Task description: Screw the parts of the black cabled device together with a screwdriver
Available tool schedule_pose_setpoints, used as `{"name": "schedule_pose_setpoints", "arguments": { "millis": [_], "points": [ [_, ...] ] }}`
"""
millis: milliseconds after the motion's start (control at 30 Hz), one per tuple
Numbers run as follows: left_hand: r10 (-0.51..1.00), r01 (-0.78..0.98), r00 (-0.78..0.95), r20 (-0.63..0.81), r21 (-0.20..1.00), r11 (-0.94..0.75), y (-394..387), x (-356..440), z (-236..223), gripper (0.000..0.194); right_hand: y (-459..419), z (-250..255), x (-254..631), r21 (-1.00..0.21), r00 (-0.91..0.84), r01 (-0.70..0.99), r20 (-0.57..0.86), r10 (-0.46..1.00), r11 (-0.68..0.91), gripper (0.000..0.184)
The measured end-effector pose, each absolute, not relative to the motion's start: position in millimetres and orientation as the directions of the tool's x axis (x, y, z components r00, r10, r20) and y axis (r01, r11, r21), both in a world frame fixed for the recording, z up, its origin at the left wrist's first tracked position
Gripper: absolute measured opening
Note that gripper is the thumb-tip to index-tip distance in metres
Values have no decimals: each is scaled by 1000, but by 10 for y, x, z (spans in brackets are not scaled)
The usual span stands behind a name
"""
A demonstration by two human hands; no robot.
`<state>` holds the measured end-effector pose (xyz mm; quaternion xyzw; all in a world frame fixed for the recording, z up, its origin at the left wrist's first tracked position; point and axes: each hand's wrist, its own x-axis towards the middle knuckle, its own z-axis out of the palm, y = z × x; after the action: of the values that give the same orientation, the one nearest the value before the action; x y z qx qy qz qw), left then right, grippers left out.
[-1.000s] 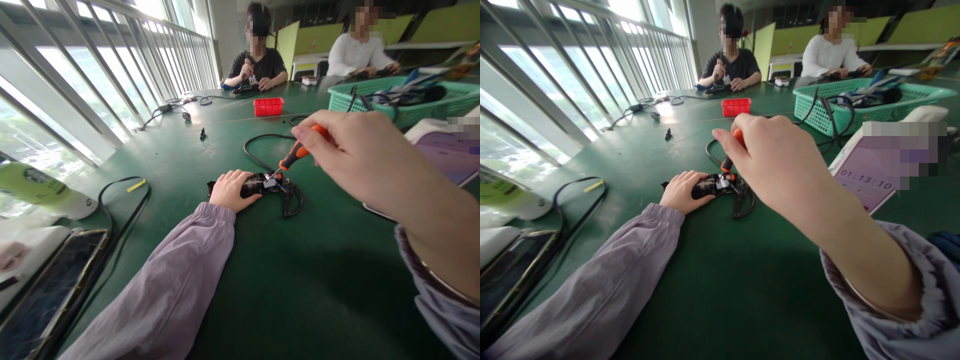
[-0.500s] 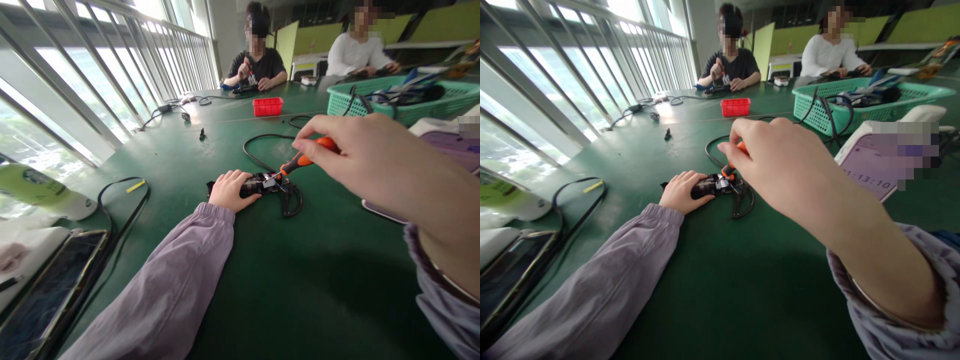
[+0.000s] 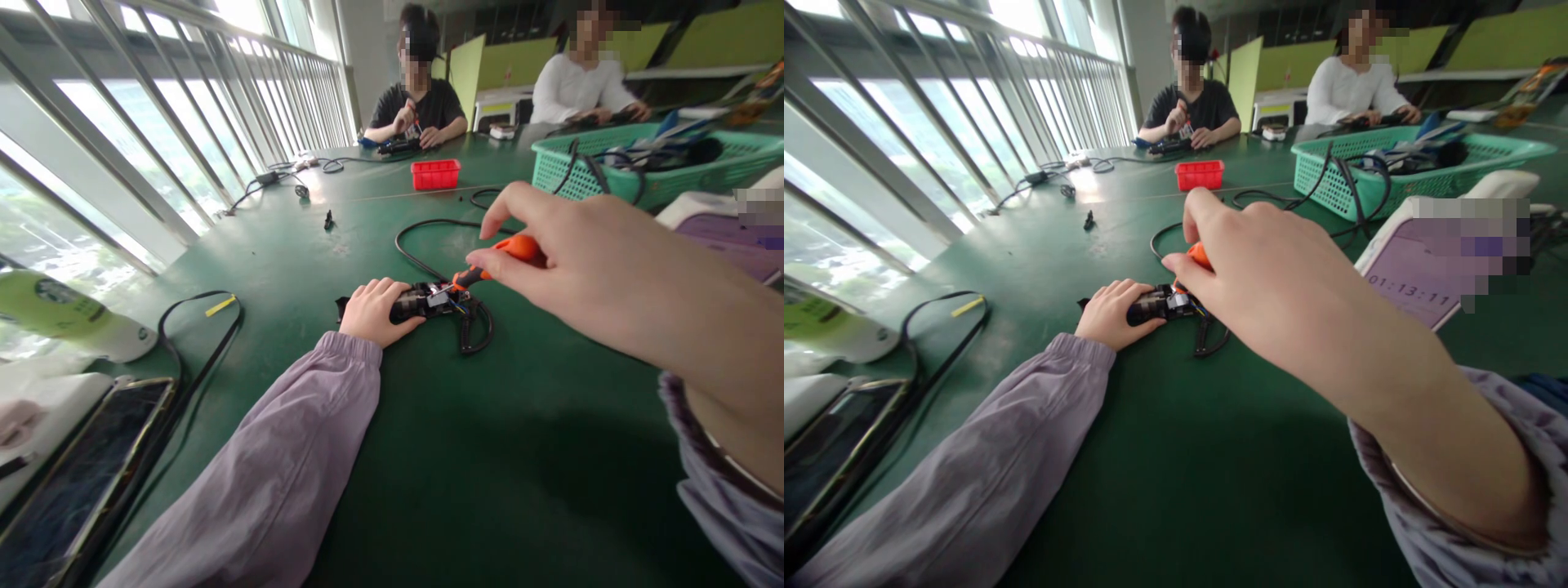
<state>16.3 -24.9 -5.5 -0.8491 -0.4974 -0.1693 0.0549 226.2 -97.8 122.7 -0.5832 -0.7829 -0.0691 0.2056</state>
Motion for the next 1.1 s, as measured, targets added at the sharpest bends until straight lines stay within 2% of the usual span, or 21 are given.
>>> {"name": "schedule_pose_setpoints", "arguments": {
  "millis": [167,300,467,633,700,867,933,1000,1100],
  "points": [
    [829,865,445,340,78,-496,-260,175,-44,50,-954,1227,2290,-99,-293,921,460,838,376,35],
    [831,867,443,336,77,-493,-265,180,-41,50,-950,1246,2305,-96,-254,941,432,865,324,21],
    [827,869,444,345,59,-492,-262,176,-46,50,-994,1273,2228,-143,-187,955,385,904,258,37],
    [824,867,449,345,54,-495,-261,171,-46,51,-1007,1260,2208,-130,-260,933,401,879,335,15],
    [825,866,450,343,57,-496,-261,170,-46,51,-1013,1257,2214,-105,-260,940,399,879,326,14],
    [827,866,444,346,70,-495,-257,174,-51,50,-1030,1277,2199,-34,-180,977,403,897,211,47],
    [827,866,445,345,69,-495,-254,175,-54,50,-1022,1282,2197,-15,-154,984,412,898,175,51],
    [826,866,446,344,66,-495,-252,176,-55,50,-1007,1274,2206,-18,-168,981,417,893,193,43],
    [825,865,449,343,66,-498,-251,173,-52,51,-994,1245,2230,-39,-232,962,409,882,272,20]
  ]
}}
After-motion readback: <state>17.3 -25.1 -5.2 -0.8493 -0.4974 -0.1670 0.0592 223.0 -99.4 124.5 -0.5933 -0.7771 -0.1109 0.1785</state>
